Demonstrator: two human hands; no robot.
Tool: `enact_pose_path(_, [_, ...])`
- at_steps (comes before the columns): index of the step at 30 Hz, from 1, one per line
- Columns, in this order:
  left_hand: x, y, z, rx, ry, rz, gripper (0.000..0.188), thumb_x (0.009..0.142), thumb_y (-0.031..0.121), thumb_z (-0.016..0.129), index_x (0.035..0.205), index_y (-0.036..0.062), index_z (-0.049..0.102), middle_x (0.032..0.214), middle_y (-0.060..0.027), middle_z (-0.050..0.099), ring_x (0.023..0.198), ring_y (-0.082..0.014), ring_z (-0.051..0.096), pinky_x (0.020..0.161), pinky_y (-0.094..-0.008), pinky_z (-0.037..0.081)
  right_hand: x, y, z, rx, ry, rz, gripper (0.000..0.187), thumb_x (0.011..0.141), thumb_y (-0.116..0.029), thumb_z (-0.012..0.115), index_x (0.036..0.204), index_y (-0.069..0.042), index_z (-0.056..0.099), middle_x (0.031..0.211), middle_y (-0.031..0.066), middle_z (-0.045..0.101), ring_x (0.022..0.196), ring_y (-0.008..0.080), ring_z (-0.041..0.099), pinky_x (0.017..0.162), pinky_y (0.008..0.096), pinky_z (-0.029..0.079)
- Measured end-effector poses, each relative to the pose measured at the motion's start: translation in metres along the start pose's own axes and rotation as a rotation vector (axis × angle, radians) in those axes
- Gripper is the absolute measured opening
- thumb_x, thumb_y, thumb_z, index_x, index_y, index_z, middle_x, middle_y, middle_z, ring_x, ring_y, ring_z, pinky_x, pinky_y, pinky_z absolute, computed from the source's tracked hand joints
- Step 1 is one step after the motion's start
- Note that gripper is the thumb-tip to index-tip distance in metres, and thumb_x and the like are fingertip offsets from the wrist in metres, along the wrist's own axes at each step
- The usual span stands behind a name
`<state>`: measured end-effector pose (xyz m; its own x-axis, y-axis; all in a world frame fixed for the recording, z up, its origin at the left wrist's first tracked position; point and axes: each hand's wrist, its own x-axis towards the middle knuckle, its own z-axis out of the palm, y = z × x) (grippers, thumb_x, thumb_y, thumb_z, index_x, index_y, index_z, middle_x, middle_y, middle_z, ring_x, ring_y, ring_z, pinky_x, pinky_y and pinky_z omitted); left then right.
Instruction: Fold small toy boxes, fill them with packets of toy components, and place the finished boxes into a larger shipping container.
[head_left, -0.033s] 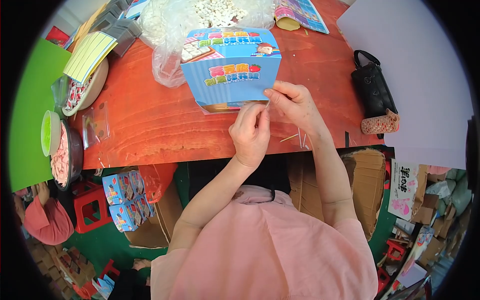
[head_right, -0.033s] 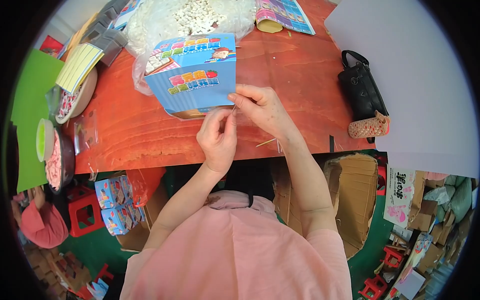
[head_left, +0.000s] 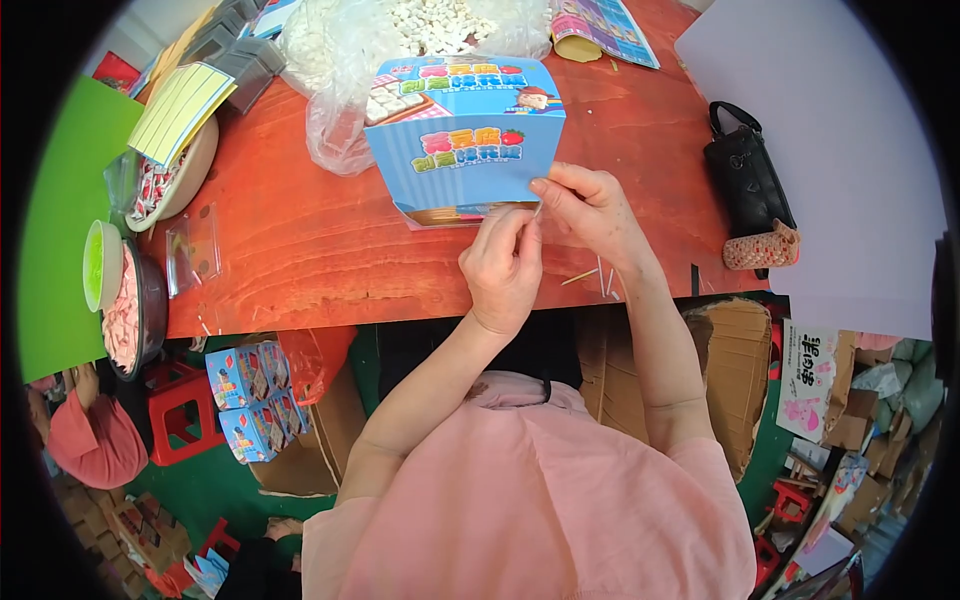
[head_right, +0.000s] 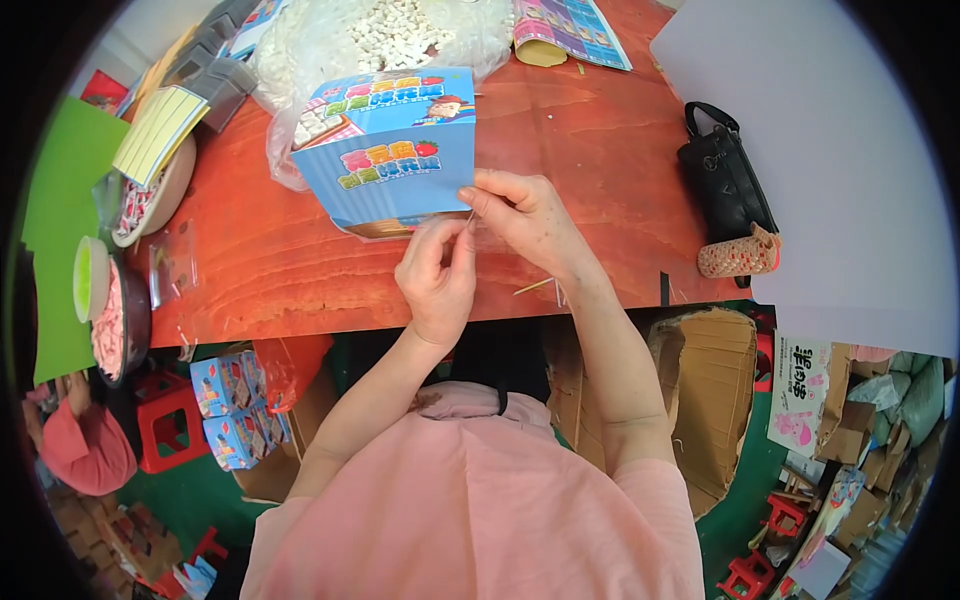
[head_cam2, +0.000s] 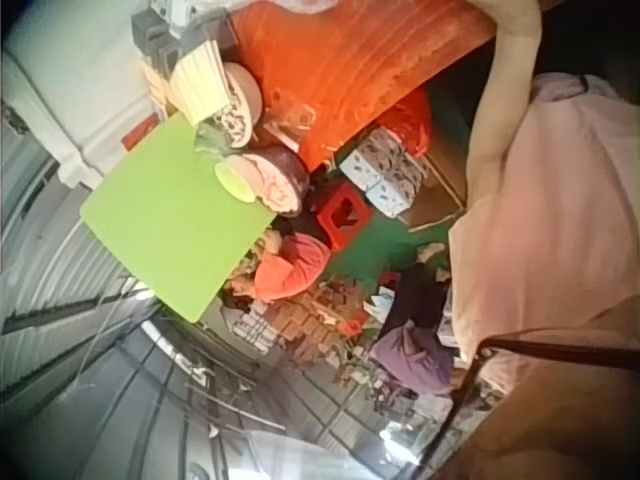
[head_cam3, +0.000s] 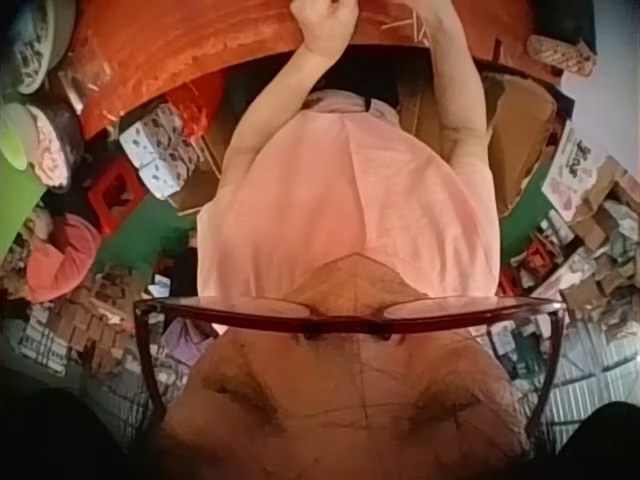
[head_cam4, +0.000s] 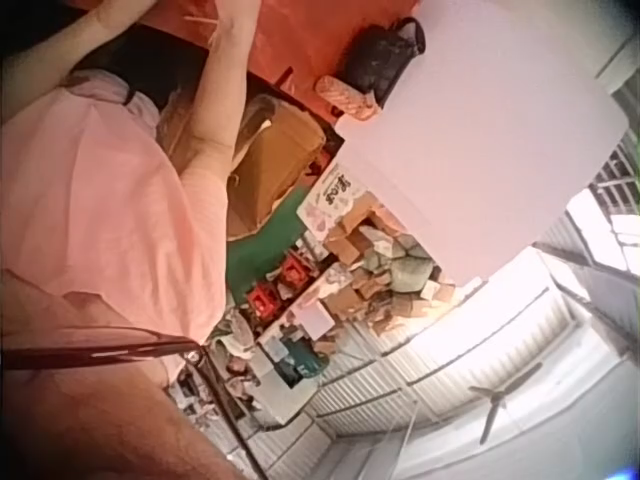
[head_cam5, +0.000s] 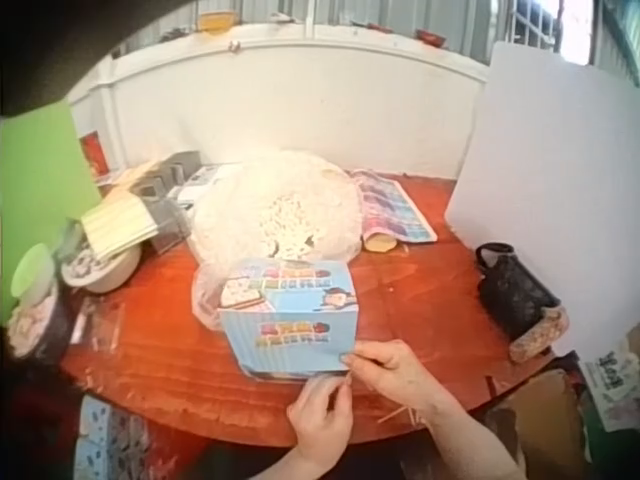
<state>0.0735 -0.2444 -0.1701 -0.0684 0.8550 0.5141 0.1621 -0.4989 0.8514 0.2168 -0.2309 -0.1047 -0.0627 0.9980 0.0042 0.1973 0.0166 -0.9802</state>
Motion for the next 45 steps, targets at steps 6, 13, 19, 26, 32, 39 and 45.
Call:
enact_pose_path(6, [0.006, -0.002, -0.004, 0.107, -0.024, 0.187, 0.014, 0.087, -0.005, 0.075, 0.099, -0.0010, 0.067, 0.088, -0.0147, 0.069, 0.072, -0.0256, 0.068, 0.065, -0.0328, 0.055, -0.004, -0.006, 0.009, 0.140, 0.022, 0.164, 0.021, 0.103, -0.009, 0.065, 0.118, 0.003, 0.072, 0.094, -0.0042, 0.068, 0.086, 0.0032, 0.058, 0.074, 0.0231, 0.052])
enact_pose_path(13, [0.010, -0.001, -0.010, 0.130, -0.003, 0.081, 0.017, 0.087, 0.000, 0.075, 0.103, 0.0022, 0.069, 0.088, -0.0133, 0.071, 0.071, -0.0280, 0.070, 0.063, -0.0354, 0.056, 0.002, -0.011, -0.008, -0.051, -0.110, -0.012, 0.018, 0.103, -0.010, 0.064, 0.112, 0.004, 0.071, 0.083, -0.0050, 0.063, 0.077, 0.0028, 0.054, 0.063, 0.0239, 0.048])
enact_pose_path(19, [0.028, 0.025, -0.052, 0.481, -0.118, 0.523, 0.032, 0.080, 0.004, 0.081, 0.111, 0.0042, 0.072, 0.105, -0.0154, 0.072, 0.088, -0.0307, 0.070, 0.073, -0.0410, 0.055, -0.003, -0.011, -0.010, -0.296, -0.034, -0.079, 0.015, 0.100, -0.011, 0.065, 0.106, 0.002, 0.070, 0.068, 0.0025, 0.047, 0.065, 0.0052, 0.043, 0.056, 0.0273, 0.040])
enact_pose_path(26, [0.123, 0.044, -0.084, 0.766, -0.348, 0.585, 0.076, 0.074, 0.015, 0.086, 0.143, 0.0104, 0.054, 0.147, -0.0087, 0.057, 0.143, -0.0348, 0.044, 0.117, -0.0580, 0.026, 0.002, -0.011, -0.008, -0.388, -0.019, -0.124, 0.015, 0.098, -0.011, 0.066, 0.105, 0.001, 0.071, 0.068, 0.0119, 0.053, 0.063, 0.0100, 0.048, 0.058, 0.0301, 0.043])
enact_pose_path(32, [0.128, 0.039, -0.085, 0.766, -0.421, 0.617, 0.069, 0.074, 0.017, 0.086, 0.136, 0.0103, 0.057, 0.145, -0.0057, 0.059, 0.137, -0.0289, 0.052, 0.117, -0.0585, 0.027, 0.005, -0.020, -0.009, -0.582, -0.002, -0.257, 0.014, 0.095, -0.015, 0.070, 0.100, -0.002, 0.073, 0.080, 0.0181, 0.068, 0.069, 0.0295, 0.066, 0.062, 0.0397, 0.050])
enact_pose_path(39, [0.118, 0.030, -0.079, 0.776, -0.375, 0.615, 0.086, 0.066, 0.026, 0.092, 0.139, 0.0094, 0.050, 0.144, -0.0087, 0.054, 0.138, -0.0308, 0.047, 0.115, -0.0671, 0.024, 0.001, 0.007, -0.002, -0.375, 0.074, -0.283, 0.016, 0.096, -0.017, 0.071, 0.104, -0.003, 0.073, 0.086, 0.0155, 0.070, 0.074, 0.0275, 0.067, 0.067, 0.0364, 0.052])
enact_pose_path(45, [0.113, 0.025, -0.077, 0.769, -0.343, 0.638, 0.086, 0.066, 0.027, 0.092, 0.138, 0.0083, 0.049, 0.144, -0.0097, 0.054, 0.139, -0.0308, 0.046, 0.115, -0.0678, 0.022, -0.011, 0.023, 0.010, 0.112, 0.076, -0.120, 0.022, 0.100, -0.015, 0.067, 0.116, 0.000, 0.068, 0.090, 0.0066, 0.072, 0.078, 0.0121, 0.067, 0.067, 0.0280, 0.052])
